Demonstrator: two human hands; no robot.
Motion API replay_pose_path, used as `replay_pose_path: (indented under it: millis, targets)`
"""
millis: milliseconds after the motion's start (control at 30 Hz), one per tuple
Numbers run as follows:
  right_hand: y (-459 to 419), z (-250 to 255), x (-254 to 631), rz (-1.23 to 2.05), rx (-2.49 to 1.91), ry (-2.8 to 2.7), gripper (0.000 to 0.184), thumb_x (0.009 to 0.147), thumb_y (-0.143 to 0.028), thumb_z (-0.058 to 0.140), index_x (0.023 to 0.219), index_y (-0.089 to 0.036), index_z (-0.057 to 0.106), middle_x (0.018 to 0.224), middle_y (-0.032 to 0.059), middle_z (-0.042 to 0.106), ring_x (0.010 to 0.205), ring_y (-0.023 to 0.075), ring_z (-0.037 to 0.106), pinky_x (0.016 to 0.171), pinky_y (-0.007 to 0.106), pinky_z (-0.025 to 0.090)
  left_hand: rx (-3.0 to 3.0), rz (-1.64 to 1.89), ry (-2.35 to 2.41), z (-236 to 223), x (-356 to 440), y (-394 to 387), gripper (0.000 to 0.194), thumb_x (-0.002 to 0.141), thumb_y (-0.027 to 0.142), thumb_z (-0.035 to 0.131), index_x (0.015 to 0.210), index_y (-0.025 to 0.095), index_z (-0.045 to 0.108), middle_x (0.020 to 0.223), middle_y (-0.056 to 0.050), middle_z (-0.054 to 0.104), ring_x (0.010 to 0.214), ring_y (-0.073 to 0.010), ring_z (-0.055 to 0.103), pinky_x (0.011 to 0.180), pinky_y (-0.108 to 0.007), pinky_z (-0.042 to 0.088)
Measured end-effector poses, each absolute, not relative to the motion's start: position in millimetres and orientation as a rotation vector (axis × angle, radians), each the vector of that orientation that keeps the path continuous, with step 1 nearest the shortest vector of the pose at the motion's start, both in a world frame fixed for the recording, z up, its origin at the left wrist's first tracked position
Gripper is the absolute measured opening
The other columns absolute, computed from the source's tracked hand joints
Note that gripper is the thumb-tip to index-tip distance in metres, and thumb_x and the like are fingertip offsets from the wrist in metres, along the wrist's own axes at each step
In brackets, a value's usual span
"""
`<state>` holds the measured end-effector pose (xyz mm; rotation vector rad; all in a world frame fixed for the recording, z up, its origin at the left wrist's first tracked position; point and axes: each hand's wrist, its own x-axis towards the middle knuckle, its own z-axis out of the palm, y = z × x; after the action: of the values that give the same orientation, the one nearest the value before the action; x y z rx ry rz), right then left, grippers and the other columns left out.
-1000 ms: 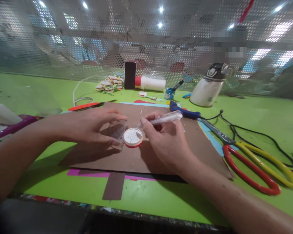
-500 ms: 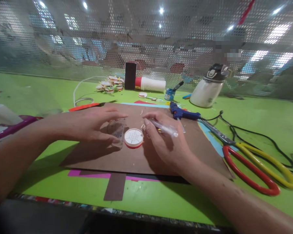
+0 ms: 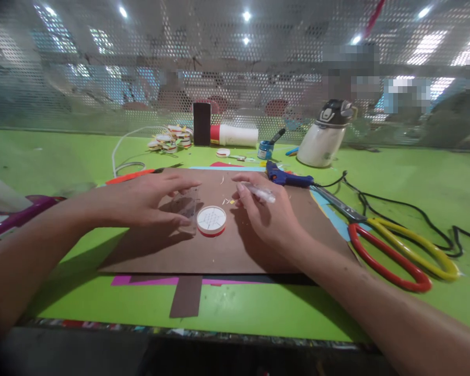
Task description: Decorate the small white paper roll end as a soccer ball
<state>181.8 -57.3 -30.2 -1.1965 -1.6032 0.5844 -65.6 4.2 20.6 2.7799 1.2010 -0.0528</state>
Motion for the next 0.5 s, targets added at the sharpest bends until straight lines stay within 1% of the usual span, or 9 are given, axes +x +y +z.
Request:
replay_pose_path:
  millis: [67,167,267,333,433,500]
  targets:
    - [-56,-33,184,0.578,-1.2,-1.646,0.024,0.093,-0.042,0.062,0.109,-0.023,0.067,0.093,0.0063,0.076,0.086,0.0228,0.073,0.084,0.039,0.058,2.778,-0.054,1.204,20,-68,7,0.086,0.085,0.072,0.054,0.156,0.024,0.041,0.159,-0.013,0.046,0.143,-0.0347,0.044,0.116,-0.048,0.038]
    - [-54,-36,184,0.55,-1.182,-1.681,0.023,0.096,-0.042,0.06,0.108,-0.025,0.067,0.094,0.0067,0.078,0.091,0.0238,0.075,0.086,0.04,0.06,2.782,-0.035,1.213,16,-72,12,0.087,0.083,0.072,0.057,0.156,0.027,0.041,0.161,-0.01,0.044,0.143,-0.033,0.045,0.116,-0.045,0.038]
    - [-52,-37,182,0.539,-1.186,-1.71,0.02,0.097,-0.041,0.058,0.105,-0.025,0.068,0.089,0.006,0.078,0.087,0.0239,0.075,0.083,0.04,0.062,2.765,-0.084,1.257,13,-75,17,0.089,0.082,0.073,0.059,0.157,0.03,0.039,0.161,-0.008,0.046,0.142,-0.0339,0.047,0.112,-0.044,0.041]
    - [-51,-37,182,0.552,-1.193,-1.707,0.018,0.097,-0.039,0.058,0.103,-0.026,0.068,0.085,0.0051,0.077,0.083,0.024,0.075,0.08,0.04,0.062,2.745,-0.151,1.286,11,-76,19,0.091,0.082,0.071,0.06,0.159,0.029,0.037,0.159,-0.009,0.049,0.141,-0.0353,0.049,0.109,-0.044,0.044]
    - [-51,-36,182,0.559,-1.21,-1.711,0.012,0.094,-0.036,0.062,0.101,-0.027,0.068,0.085,0.0048,0.077,0.084,0.0245,0.075,0.08,0.042,0.062,2.727,-0.224,1.307,10,-77,21,0.09,0.082,0.066,0.063,0.159,0.028,0.037,0.155,-0.01,0.053,0.135,-0.0363,0.054,0.104,-0.044,0.047]
    - [-53,-36,181,0.56,-1.223,-1.709,0.013,0.093,-0.034,0.063,0.103,-0.027,0.067,0.086,0.0049,0.077,0.085,0.0246,0.074,0.079,0.042,0.062,2.721,-0.245,1.32,9,-77,22,0.088,0.082,0.064,0.064,0.159,0.03,0.038,0.153,-0.011,0.055,0.131,-0.0369,0.057,0.101,-0.045,0.048]
